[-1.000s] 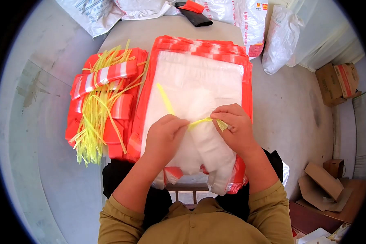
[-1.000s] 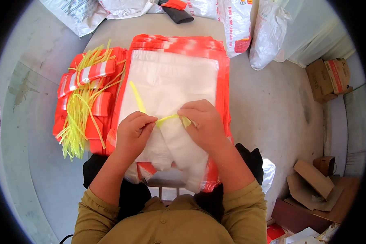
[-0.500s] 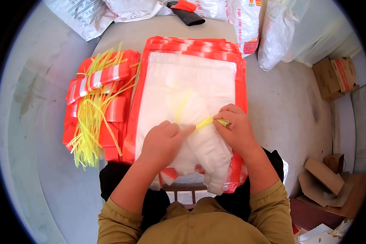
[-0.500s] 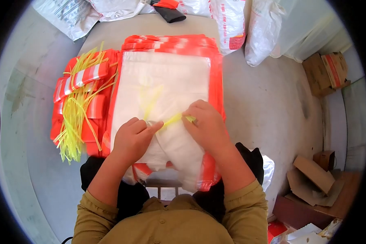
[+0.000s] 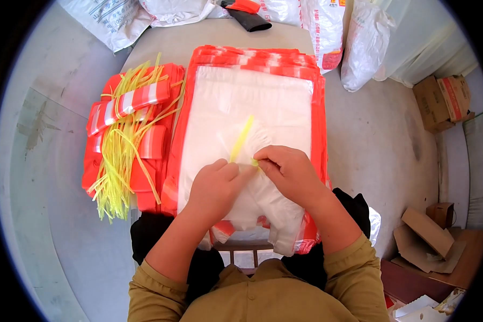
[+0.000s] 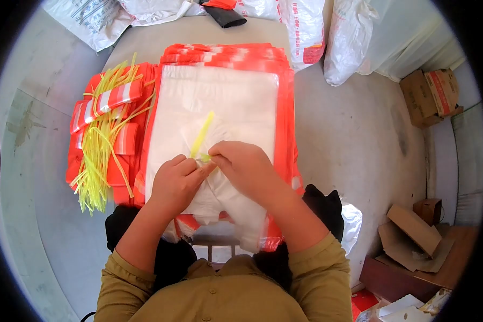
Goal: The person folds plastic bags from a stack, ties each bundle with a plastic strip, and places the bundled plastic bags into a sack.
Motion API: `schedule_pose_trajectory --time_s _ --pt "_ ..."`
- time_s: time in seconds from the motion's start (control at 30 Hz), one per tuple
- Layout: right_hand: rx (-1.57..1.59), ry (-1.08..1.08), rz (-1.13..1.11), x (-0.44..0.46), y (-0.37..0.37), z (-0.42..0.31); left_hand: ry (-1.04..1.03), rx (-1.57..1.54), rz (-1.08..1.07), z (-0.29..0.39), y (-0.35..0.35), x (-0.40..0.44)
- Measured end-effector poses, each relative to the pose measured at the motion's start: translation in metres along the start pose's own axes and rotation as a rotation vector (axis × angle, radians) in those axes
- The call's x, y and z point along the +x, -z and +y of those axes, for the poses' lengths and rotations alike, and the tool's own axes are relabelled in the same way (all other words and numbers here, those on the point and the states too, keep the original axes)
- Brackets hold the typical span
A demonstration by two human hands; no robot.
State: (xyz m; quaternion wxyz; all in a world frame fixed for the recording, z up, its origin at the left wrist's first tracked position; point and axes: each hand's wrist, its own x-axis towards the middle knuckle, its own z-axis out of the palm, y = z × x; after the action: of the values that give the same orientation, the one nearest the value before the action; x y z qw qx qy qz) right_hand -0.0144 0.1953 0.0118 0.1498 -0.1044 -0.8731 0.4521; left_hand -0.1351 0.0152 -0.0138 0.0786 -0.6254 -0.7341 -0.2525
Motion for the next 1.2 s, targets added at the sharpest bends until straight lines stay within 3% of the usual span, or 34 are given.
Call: schedule_pose_trajectory --time_s 0.13,0.23,0.53,0.67,0.73,0.87,1.0,1.2 --pt "-0.097 -0.009 -0.041 0.001 -0.006 0.004 0.057 -0.052 0.020 -0.001 0.002 0.000" --pt "-0.019 -0.178 -0.026 0.001 -0.005 0.000 0.132 -0.151 0.132 -0.001 0.012 0.000" --pt "-0.118 0.032 -0.143 -0.001 -0.001 0.002 0.049 -0.314 0.312 0.006 0.008 0.002" --pt "-0.189 0.125 -0.112 -0.003 -0.005 0.003 -0.019 -0.396 0.324 0.010 0.006 0.000" --pt "-0.191 0.135 -0.079 -0.003 -0.007 0.005 0.042 -0.338 0.428 0.015 -0.001 -0.005" --pt "-0.109 -0.052 -0.095 -0.002 -0.006 -0.001 0.117 -0.287 0.625 0.016 -0.009 -0.003" --pt "-0.062 -0.070 -0.115 -0.001 -0.004 -0.004 0.247 -0.080 0.153 0.020 0.001 0.008" --pt "0.058 0.019 -0.112 -0.004 -0.006 0.006 0.304 -0.150 0.165 0.013 -0.009 0.005"
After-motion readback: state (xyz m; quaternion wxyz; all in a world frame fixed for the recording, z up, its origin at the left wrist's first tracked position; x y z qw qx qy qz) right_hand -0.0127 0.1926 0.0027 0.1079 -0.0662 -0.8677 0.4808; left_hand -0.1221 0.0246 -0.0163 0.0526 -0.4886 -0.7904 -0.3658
